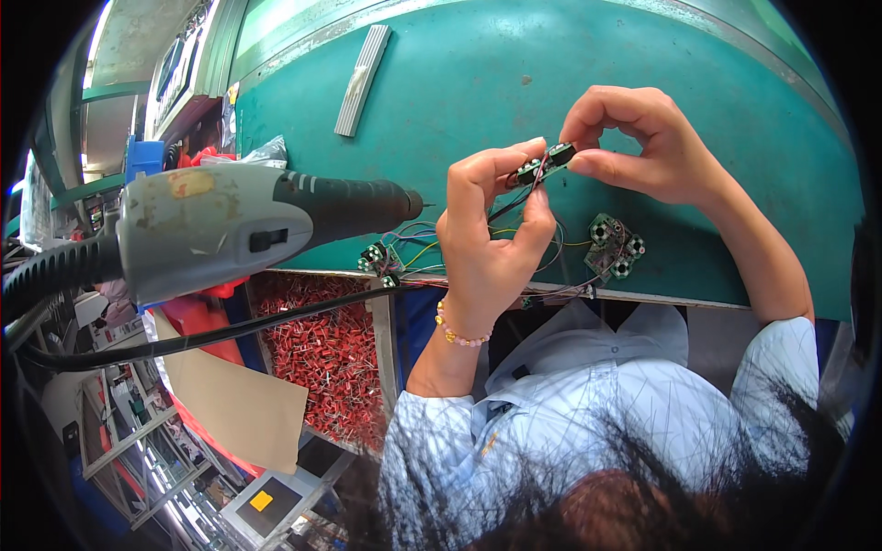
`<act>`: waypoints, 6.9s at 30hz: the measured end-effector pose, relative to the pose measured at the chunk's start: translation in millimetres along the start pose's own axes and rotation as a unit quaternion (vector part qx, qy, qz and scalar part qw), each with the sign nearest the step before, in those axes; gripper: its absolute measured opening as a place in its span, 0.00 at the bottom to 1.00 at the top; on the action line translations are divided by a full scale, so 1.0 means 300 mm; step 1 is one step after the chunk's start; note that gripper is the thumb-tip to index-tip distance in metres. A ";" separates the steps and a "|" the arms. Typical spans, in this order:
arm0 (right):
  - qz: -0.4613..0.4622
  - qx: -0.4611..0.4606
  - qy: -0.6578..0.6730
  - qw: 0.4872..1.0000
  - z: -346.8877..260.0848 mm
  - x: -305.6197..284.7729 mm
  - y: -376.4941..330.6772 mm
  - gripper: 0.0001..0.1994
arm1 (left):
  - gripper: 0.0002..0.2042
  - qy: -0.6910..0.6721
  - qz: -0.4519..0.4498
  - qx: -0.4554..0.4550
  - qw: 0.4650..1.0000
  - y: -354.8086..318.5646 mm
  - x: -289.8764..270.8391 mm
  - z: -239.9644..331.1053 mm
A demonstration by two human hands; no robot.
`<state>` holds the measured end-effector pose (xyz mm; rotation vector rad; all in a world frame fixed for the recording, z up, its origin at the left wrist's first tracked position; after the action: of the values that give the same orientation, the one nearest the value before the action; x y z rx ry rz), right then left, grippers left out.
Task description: Assemble and solder electronic components onto a circuit board at a factory workstation.
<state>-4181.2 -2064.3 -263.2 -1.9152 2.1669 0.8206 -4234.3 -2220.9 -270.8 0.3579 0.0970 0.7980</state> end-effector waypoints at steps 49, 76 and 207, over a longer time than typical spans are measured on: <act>-0.082 0.089 0.119 0.986 0.030 0.013 -0.007 0.08 | 0.08 0.150 0.023 0.109 0.982 -0.005 -0.048 0.052; -0.074 0.117 0.177 0.974 0.027 0.011 -0.004 0.08 | 0.08 0.061 0.000 0.066 0.996 -0.011 -0.046 0.008; 0.037 0.203 0.340 0.917 -0.203 0.468 -0.104 0.17 | 0.33 0.284 0.026 0.214 0.934 -0.300 -0.268 0.155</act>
<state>-4162.2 -2218.1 -283.7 -2.0804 2.4946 -0.3606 -4218.8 -2349.0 -262.8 0.5328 0.8168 0.9135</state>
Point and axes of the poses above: each hand's wrist, its own y-axis towards the middle knuckle, its own x-axis out of the palm, z = x × y, the point moved 6 cm from there along y, towards the middle knuckle, and after that the axes turned 12 degrees about -y, right-handed, at the moved point
